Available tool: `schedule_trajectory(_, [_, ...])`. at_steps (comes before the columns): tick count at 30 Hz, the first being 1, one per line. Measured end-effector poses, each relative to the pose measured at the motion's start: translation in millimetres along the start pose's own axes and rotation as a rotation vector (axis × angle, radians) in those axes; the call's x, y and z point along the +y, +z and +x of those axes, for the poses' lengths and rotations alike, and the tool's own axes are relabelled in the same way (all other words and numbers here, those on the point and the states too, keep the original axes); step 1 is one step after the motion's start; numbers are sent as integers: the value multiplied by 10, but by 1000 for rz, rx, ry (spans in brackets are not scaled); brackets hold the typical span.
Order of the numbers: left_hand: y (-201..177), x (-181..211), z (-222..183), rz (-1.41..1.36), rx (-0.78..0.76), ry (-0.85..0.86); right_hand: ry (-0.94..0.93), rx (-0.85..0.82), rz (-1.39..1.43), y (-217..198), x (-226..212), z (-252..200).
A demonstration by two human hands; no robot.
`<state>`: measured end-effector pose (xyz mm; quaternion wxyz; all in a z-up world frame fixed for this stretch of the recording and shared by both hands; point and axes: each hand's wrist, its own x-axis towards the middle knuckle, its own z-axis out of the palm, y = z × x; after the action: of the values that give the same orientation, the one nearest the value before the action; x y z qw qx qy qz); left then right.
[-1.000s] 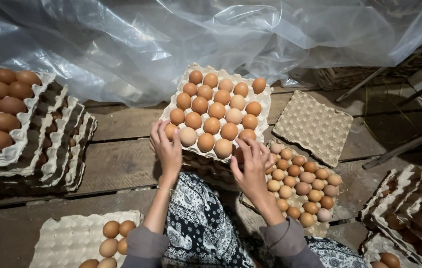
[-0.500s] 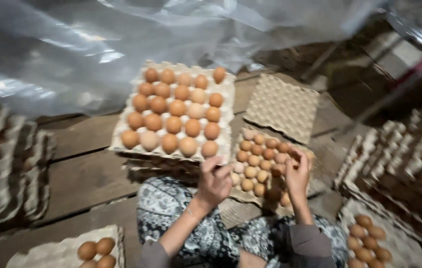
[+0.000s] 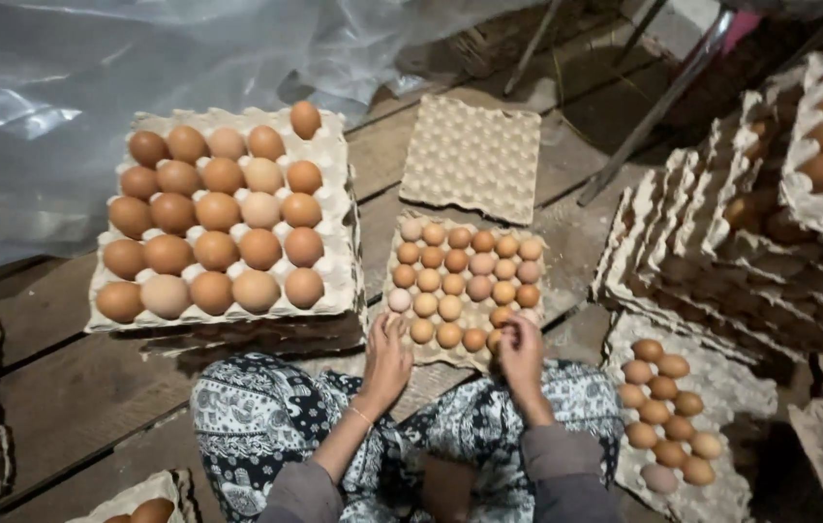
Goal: Sorting and transferring eggs between cardboard trays by hand.
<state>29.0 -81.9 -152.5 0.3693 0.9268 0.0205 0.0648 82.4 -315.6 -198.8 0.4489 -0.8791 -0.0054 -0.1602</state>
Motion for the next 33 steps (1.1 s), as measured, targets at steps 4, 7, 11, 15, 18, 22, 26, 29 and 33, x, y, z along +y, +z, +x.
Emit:
schedule_trajectory(4, [57,-97,40,7,-42,-76,-93,-210,-238,83,-124,35])
schedule_trajectory(7, [35,-98,60,7,-34,-124,-70,-286,-291,189,-282,125])
schedule_trajectory(11, [29,-164,57,-19,-46,-141,-130,-608,-462,270,-595,128])
schedule_trajectory(15, [-27,-170,76,-93,-63,-142,-280,-656,-635,384,-632,33])
schedule_trajectory(18, [-184,-50,85,-151,-66,-138,-277,-577,-532,322,-652,50])
schedule_trajectory(22, [-48,-290,88,-175,-89,-139,-125,-359,-159,161,-759,6])
schedule_trajectory(26, [11,-323,123,-193,-121,-163,731,-205,751,-122,-859,96])
schedule_trajectory(29, [98,-298,205,-173,-125,-167,781,-238,935,-183,-670,122])
schedule_trajectory(33, [433,-436,273,44,-103,-158,917,-359,915,-268,-913,84])
